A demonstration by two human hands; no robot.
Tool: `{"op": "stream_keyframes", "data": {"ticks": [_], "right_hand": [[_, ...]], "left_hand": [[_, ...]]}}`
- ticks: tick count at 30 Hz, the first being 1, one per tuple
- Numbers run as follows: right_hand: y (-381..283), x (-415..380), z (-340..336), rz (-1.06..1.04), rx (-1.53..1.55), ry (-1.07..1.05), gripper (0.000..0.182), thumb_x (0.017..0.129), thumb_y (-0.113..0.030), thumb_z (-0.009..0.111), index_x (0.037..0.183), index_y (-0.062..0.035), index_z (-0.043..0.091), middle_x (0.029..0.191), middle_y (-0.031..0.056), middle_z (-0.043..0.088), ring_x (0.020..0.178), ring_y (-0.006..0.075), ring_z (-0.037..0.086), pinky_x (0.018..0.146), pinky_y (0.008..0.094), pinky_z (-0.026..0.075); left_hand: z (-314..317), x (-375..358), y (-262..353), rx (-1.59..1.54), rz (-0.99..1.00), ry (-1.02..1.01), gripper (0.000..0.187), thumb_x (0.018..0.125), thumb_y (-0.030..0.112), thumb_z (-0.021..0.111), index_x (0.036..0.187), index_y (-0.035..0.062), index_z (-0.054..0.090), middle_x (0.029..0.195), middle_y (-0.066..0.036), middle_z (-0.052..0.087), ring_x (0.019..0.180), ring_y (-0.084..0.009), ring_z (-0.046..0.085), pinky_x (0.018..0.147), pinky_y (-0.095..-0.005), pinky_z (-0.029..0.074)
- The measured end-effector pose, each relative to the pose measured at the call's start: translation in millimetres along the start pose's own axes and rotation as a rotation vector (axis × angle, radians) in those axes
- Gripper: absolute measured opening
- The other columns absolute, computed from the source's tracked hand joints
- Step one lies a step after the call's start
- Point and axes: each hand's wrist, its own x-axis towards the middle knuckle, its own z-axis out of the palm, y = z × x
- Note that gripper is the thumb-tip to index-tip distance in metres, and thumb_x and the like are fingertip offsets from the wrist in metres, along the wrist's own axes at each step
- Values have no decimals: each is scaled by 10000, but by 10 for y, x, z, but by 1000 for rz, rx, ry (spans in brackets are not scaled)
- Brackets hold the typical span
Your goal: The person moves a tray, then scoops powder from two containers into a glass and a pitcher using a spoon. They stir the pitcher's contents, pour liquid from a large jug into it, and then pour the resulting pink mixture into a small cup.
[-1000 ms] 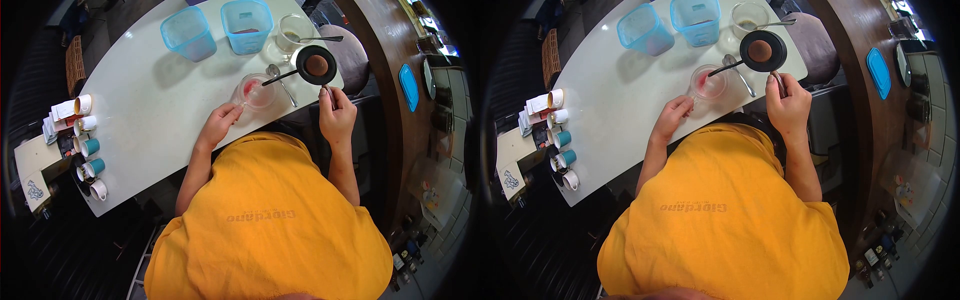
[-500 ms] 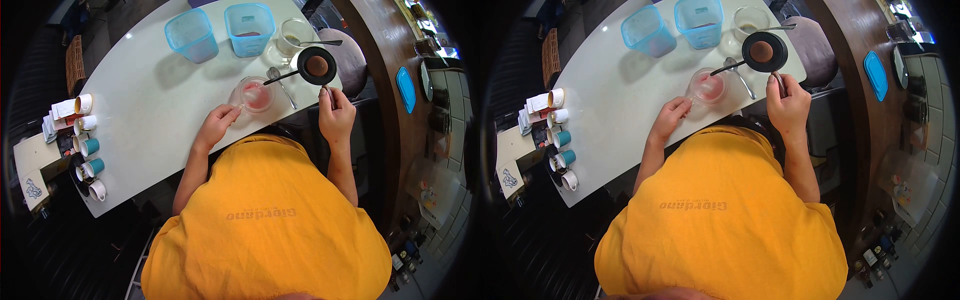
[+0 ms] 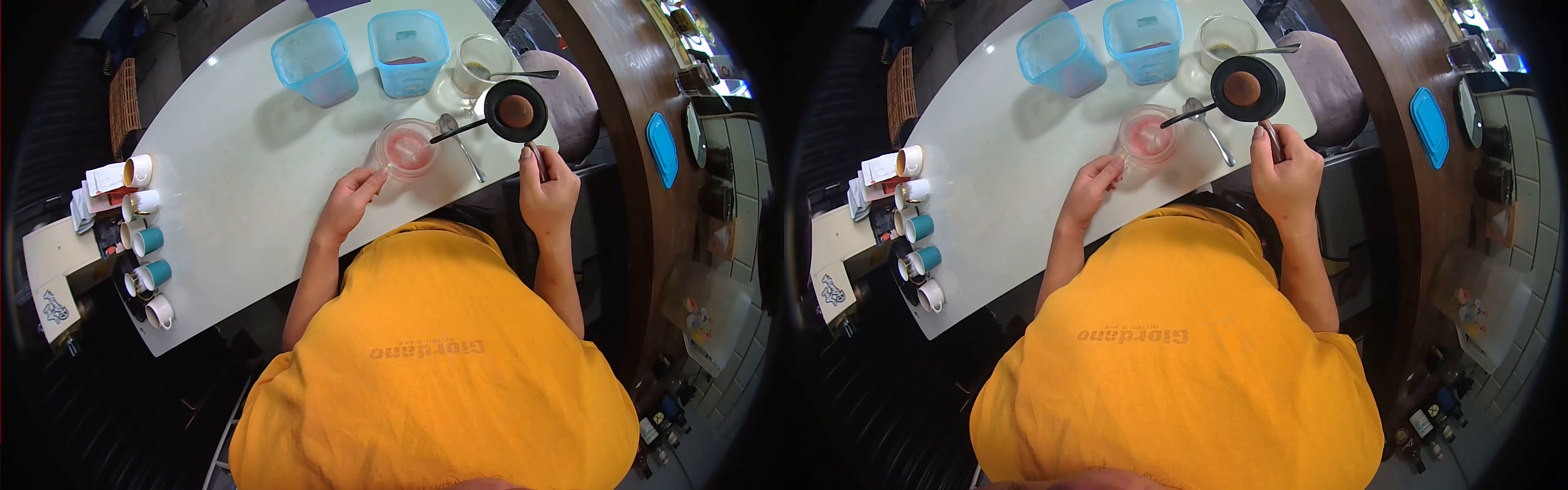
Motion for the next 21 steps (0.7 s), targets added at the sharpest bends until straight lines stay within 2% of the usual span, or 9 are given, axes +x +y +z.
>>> {"op": "stream_keyframes", "data": {"ticks": [11,13,21], "right_hand": [[11,-10,29,-5,-13,24,216,842,-183,610,786,25,626,524,71,509,466,92,444,477,259,380],[13,-6,45,-7,-8,32,214,842,-182,610,789,24,627,524,70,509,468,90,443,478,258,380],[-1,-37,64,1,-12,19,207,842,-180,613,803,22,631,533,73,526,467,94,459,480,258,388]], "left_hand": [[-44,-90,-73,35,-20,-20,238,926,264,548,842,49,607,738,37,516,691,-60,440,663,-207,366],[-24,-83,-99,43,-15,-14,280,916,281,572,789,34,605,711,35,479,685,-71,406,634,-221,339],[80,-65,-124,15,-25,-25,295,918,284,568,776,27,597,704,27,476,688,-78,409,637,-223,338]]}}
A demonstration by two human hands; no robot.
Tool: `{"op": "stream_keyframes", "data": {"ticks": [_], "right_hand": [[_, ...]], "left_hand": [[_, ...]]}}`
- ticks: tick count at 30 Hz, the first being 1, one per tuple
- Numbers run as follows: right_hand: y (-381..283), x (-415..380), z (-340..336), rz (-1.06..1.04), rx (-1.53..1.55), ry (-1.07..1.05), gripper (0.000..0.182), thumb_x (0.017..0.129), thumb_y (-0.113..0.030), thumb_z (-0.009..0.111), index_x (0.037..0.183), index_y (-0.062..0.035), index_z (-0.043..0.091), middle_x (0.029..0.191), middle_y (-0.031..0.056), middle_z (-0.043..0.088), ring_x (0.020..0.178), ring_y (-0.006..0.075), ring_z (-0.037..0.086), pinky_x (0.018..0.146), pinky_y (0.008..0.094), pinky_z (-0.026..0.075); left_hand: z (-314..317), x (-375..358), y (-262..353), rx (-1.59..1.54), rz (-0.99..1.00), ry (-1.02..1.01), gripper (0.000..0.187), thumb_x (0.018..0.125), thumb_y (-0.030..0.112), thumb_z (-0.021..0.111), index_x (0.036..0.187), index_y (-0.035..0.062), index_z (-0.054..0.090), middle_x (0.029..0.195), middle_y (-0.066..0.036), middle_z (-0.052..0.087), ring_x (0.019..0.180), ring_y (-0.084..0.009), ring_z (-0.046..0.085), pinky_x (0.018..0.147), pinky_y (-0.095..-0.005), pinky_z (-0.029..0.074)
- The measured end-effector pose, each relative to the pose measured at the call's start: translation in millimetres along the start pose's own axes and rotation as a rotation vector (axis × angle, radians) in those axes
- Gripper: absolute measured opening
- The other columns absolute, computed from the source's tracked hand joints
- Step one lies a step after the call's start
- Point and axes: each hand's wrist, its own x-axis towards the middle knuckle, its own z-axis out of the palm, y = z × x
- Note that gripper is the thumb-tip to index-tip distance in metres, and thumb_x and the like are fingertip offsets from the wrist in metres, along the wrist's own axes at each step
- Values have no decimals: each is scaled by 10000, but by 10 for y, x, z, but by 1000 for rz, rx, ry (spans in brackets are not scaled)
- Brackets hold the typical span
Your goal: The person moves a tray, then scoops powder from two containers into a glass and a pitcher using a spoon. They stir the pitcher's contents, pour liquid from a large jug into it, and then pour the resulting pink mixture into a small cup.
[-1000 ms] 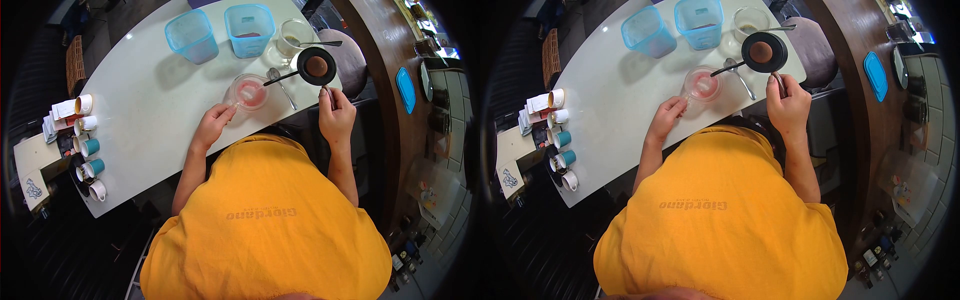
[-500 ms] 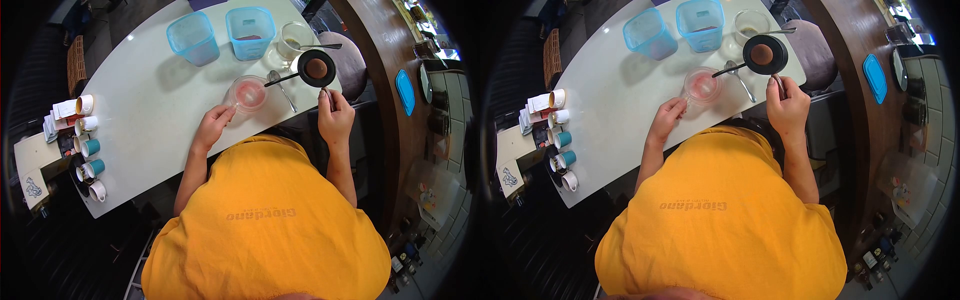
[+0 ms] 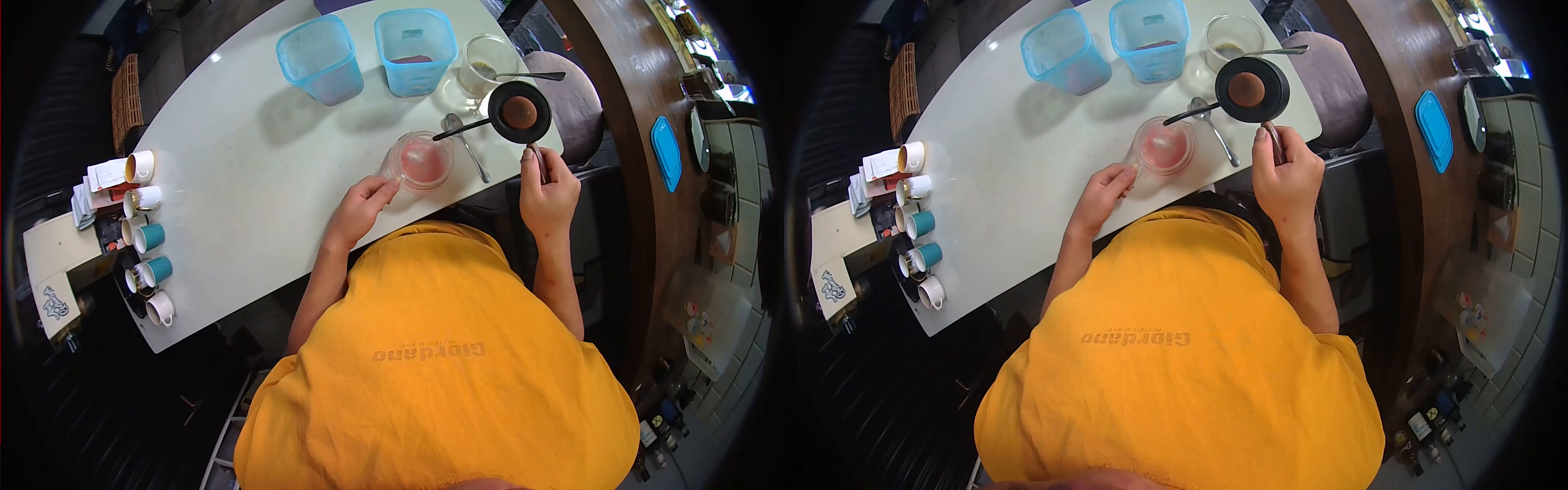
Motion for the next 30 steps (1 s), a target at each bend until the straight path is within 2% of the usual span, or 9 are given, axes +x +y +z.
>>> {"op": "stream_keyframes", "data": {"ticks": [4,8,10,23,25,30], "right_hand": [[-17,-22,-9,6,-5,-6,201,840,-177,615,804,20,632,534,76,531,470,91,465,479,256,388],[-28,-37,-27,15,1,-10,196,840,-172,614,807,20,635,529,73,525,471,88,459,478,254,386],[-23,-40,-36,15,-3,-6,196,840,-171,613,809,21,636,527,71,522,471,87,457,478,253,385],[4,21,-84,12,-10,45,205,845,-180,609,819,22,637,531,63,527,477,85,459,479,254,378],[5,25,-86,11,-15,45,206,844,-181,610,818,22,637,532,67,528,477,86,460,479,255,379],[-17,18,-93,11,-3,31,203,842,-178,610,814,22,635,532,74,526,474,86,461,478,258,379]], "left_hand": [[30,29,-24,-28,28,-14,246,921,275,558,834,50,603,736,34,514,686,-59,445,648,-200,366],[27,58,-20,-34,34,11,254,923,280,555,813,55,594,731,35,509,682,-56,439,643,-201,362],[12,57,10,-54,42,34,276,924,270,567,801,26,602,699,39,475,668,-62,402,625,-212,333],[-12,37,-39,18,60,6,290,916,266,579,789,6,602,758,4,499,718,-85,435,668,-233,363],[42,35,-40,116,68,9,232,926,251,566,857,36,617,733,37,518,696,-55,446,653,-205,371],[93,107,-138,130,73,-8,232,926,250,565,899,28,629,738,34,523,699,-56,455,651,-203,375]]}}
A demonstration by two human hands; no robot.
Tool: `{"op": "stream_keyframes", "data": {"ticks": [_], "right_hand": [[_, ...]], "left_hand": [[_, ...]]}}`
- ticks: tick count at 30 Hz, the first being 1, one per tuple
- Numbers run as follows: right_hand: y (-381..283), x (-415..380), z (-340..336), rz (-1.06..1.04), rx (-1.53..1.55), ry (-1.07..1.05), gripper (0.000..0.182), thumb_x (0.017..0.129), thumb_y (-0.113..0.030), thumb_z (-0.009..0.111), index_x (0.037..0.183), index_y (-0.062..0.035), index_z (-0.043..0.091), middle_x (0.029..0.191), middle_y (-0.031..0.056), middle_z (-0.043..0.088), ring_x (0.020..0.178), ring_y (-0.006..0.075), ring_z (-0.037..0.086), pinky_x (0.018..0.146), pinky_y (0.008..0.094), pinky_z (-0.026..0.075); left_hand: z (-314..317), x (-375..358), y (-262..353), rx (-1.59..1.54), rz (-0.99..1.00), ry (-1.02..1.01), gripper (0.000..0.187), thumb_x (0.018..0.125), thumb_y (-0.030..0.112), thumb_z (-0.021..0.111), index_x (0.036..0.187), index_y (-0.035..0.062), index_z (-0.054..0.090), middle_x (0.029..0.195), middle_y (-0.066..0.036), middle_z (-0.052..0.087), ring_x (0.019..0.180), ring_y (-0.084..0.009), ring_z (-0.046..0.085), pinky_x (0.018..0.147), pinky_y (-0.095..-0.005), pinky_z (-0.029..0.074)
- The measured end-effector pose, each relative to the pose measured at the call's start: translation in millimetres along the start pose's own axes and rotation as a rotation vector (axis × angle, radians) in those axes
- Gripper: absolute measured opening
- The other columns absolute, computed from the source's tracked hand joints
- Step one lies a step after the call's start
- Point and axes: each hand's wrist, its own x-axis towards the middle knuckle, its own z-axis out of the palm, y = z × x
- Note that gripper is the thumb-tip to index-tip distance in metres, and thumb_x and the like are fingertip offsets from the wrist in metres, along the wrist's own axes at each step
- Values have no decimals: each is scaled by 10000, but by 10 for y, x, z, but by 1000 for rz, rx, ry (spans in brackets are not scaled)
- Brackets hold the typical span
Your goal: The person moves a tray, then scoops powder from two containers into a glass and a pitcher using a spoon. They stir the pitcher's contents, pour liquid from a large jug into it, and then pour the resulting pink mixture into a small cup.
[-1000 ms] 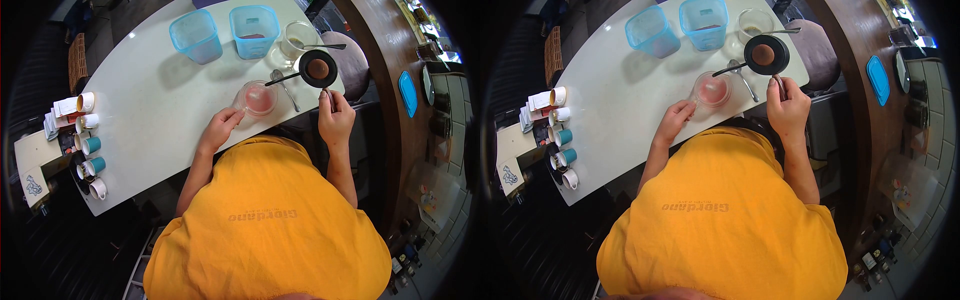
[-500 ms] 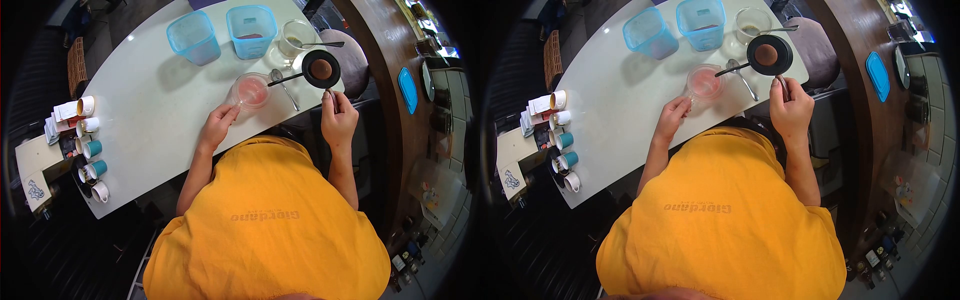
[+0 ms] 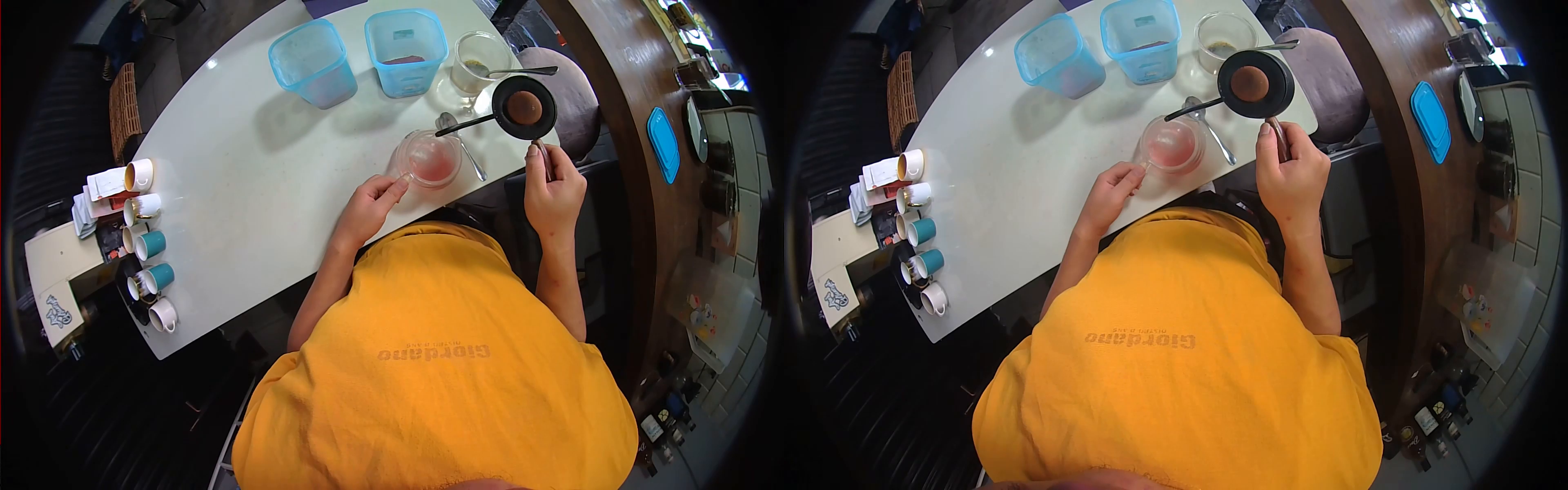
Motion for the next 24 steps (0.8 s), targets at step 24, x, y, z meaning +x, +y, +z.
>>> {"op": "stream_keyframes", "data": {"ticks": [24], "right_hand": [[63,47,-15,15,17,38,210,844,-179,609,806,27,632,519,46,497,476,70,427,467,250,354]], "left_hand": [[-13,-28,120,-119,-51,32,284,918,294,574,785,44,598,707,38,494,668,-55,417,611,-206,340]]}}
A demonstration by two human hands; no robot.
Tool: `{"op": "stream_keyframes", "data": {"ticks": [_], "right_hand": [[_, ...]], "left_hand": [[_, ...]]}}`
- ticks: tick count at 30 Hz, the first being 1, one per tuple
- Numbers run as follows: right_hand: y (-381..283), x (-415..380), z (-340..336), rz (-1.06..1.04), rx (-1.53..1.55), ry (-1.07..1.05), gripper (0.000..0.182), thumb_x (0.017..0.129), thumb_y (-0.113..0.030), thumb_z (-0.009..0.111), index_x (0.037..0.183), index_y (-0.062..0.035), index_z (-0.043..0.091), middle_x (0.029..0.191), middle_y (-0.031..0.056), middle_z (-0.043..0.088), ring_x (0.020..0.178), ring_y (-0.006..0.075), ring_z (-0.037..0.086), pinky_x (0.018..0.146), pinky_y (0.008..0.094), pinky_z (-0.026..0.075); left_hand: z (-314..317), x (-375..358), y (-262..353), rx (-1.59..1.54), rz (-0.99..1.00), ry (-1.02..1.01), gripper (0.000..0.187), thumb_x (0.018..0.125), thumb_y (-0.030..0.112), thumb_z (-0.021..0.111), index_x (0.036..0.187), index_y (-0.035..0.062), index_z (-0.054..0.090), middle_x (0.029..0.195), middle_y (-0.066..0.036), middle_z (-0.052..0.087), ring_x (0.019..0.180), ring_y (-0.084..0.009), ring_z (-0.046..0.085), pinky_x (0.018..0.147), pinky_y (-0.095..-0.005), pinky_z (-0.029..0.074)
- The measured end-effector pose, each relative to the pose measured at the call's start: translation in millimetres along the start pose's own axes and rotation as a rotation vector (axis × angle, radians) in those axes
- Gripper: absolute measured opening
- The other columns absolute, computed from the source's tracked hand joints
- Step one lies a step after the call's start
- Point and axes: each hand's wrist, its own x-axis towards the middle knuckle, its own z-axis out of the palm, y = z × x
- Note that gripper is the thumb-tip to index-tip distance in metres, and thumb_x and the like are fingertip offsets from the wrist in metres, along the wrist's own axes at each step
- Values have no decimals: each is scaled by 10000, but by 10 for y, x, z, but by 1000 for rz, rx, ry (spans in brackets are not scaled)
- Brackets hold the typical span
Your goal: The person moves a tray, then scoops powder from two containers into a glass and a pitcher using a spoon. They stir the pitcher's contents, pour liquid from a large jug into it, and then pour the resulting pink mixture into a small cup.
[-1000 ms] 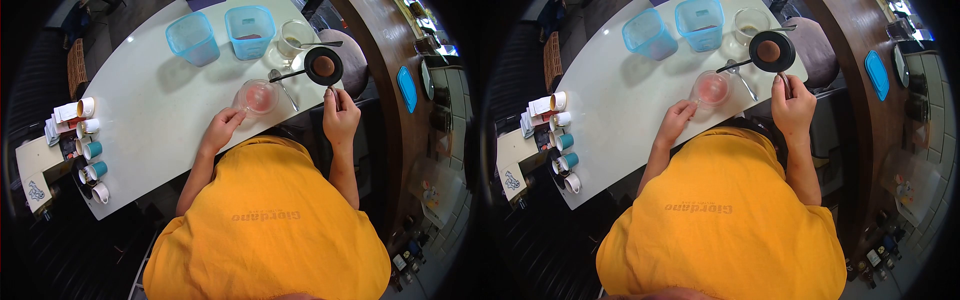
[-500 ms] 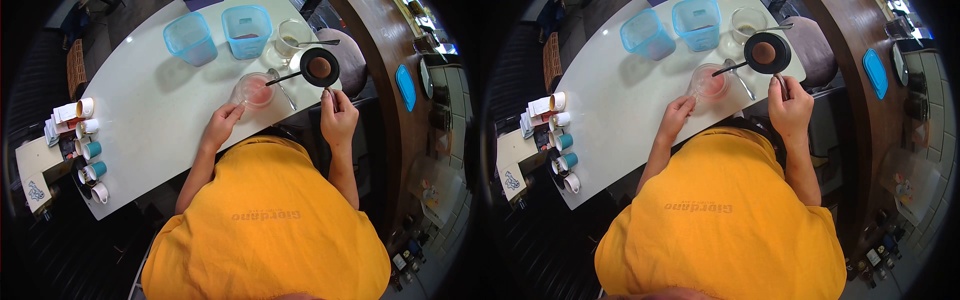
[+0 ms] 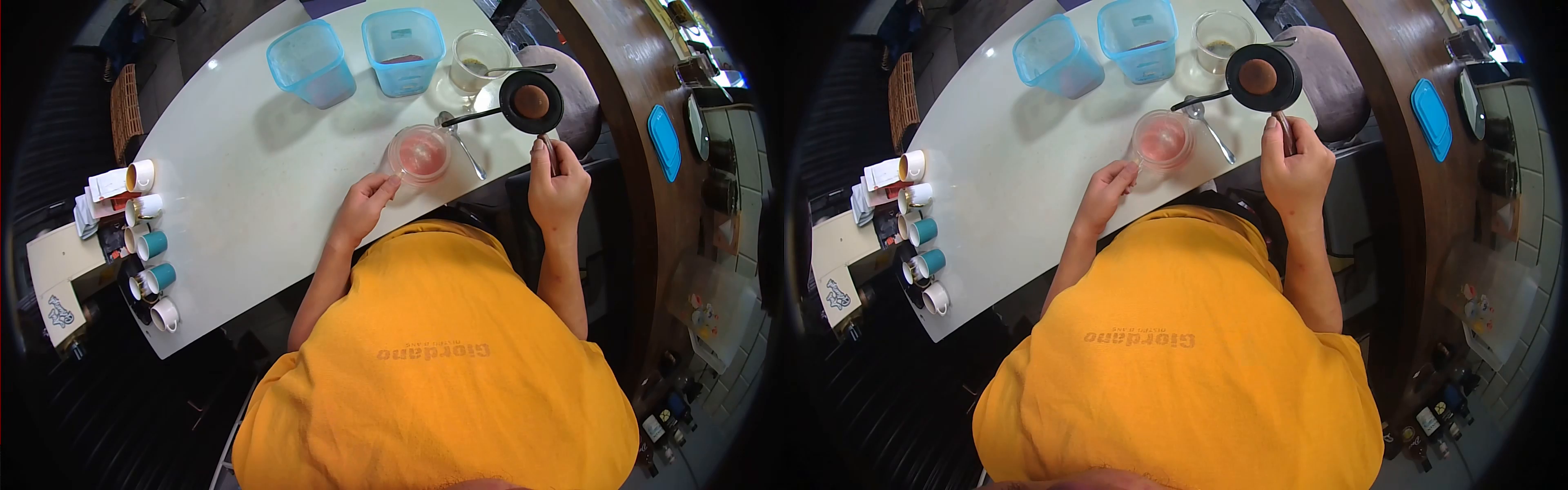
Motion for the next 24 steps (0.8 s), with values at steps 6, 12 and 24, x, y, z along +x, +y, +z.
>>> {"op": "stream_keyframes", "data": {"ticks": [6,12,24], "right_hand": [[-15,-34,-1,6,-8,2,212,844,-179,608,810,29,631,525,52,505,485,70,435,476,247,364],[-10,-80,-16,21,2,-7,217,845,-182,607,810,31,630,525,59,505,485,73,435,477,246,368],[42,-117,-79,55,-20,-7,220,849,-185,605,800,29,625,518,46,460,499,65,393,475,245,351]], "left_hand": [[0,41,-55,22,0,-7,305,914,290,581,789,13,613,713,21,491,681,-75,412,628,-226,342],[21,57,-13,28,4,-28,282,925,304,561,779,64,577,701,45,490,657,-46,423,604,-196,344],[41,108,25,25,-39,-49,315,927,329,560,791,47,596,708,40,496,657,-53,413,607,-203,345]]}}
